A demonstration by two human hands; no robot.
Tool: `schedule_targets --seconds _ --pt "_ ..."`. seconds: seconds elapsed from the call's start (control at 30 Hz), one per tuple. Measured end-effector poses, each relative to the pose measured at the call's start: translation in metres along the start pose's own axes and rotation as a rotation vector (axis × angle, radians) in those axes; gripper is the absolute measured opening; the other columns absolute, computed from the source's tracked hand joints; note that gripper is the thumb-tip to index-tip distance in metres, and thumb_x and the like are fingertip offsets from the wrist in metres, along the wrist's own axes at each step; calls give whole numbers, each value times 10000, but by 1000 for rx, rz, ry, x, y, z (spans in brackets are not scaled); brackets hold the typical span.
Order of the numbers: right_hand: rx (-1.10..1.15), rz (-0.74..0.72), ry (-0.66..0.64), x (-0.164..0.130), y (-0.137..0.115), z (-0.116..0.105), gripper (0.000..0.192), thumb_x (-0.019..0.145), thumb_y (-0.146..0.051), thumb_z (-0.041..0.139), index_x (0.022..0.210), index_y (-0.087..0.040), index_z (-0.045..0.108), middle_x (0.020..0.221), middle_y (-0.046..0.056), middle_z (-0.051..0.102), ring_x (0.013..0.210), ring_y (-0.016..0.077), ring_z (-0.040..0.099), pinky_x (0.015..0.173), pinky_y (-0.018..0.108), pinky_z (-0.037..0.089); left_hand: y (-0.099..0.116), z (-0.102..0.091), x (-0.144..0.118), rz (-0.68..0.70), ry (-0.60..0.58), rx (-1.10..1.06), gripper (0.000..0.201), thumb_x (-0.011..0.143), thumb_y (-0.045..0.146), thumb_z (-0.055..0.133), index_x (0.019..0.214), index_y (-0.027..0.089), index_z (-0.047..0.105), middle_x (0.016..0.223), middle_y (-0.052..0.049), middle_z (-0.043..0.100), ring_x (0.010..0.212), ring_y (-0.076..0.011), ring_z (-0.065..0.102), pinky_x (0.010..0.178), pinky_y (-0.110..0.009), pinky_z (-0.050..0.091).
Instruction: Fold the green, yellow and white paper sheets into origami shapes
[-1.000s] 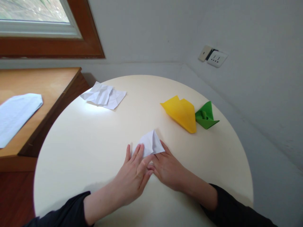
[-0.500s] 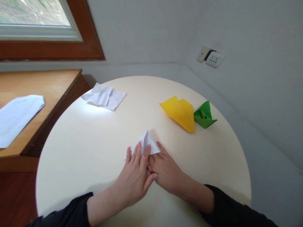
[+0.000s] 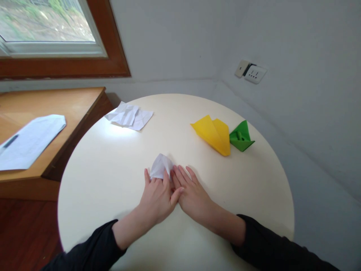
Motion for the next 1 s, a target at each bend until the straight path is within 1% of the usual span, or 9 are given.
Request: schedule_targets --seconds 0.1,0.17,0.23,0.33,0.5,0.6,0.7,0.87,1.0 --pt "-51 -17 4 0 0 -1 436 886 -169 398 1283 2 455 1336 203 469 1259 311 406 1042 492 318 -1 -4 0 -67 -37 29 588 914 498 259 1163 62 567 1008 -205 663 1014 -372 575 951 -696 207" --pt "-76 -26 -3 0 -1 -2 437 891 -155 380 1288 13 446 1337 213 463 1257 317 407 1042 499 305 -2 -5 -1 -93 -25 43 556 916 491 267 1185 107 566 1122 -211 623 1106 -400 515 933 -718 195" --pt "-89 -19 -13 1 -1 -3 433 904 -160 360 1291 18 443 1337 220 460 1256 321 407 1042 504 295 -5 -3 -3 -119 -5 64 529 910 489 289 1200 143 565 1241 -217 551 1216 -433 405 926 -728 185" --pt "-90 -2 -24 1 -2 -5 430 923 -183 337 1292 9 446 1342 211 460 1256 314 409 1044 496 293 -9 -1 -9 -161 14 99 496 900 478 333 1216 168 557 1328 -229 466 1286 -453 294 925 -723 192" --pt "-95 13 -9 1 -3 -5 428 923 -211 367 1279 7 459 1340 204 467 1251 312 414 1052 486 282 -16 0 -25 -228 19 158 517 895 489 335 1185 128 565 1337 -309 404 1270 -465 318 920 -706 212" --pt "-101 0 16 1 -3 -5 429 924 -213 371 1272 22 458 1328 225 471 1251 316 413 1050 491 275 -20 -3 -33 -247 35 194 508 888 485 356 1183 126 561 1330 -320 400 1259 -480 324 896 -717 220" --pt "-94 -4 29 0 -4 -4 425 921 -206 375 1273 18 456 1327 233 468 1259 311 406 1053 494 263 -22 -7 -38 -223 94 218 487 884 460 379 1194 127 552 1318 -300 421 1235 -455 367 916 -696 220" --pt "-102 -14 27 0 -3 -3 426 920 -203 369 1269 24 459 1321 233 475 1246 320 418 1041 499 281 -18 -10 -39 -109 204 152 433 893 387 376 1140 89 569 1155 -210 565 1082 -336 501 968 -550 288" --pt "-100 -3 25 0 -3 -3 426 919 -203 374 1277 13 454 1322 225 477 1248 312 419 1045 493 281 -17 -8 -36 -48 234 126 360 901 327 368 1070 102 594 1064 -152 610 973 -314 507 861 -483 359"
Point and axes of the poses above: each hand's wrist, its own x-axis towards the middle knuckle, its own z-axis out of the palm, y = z × x, the point moved 3 cm from there along x, towards the middle knuckle
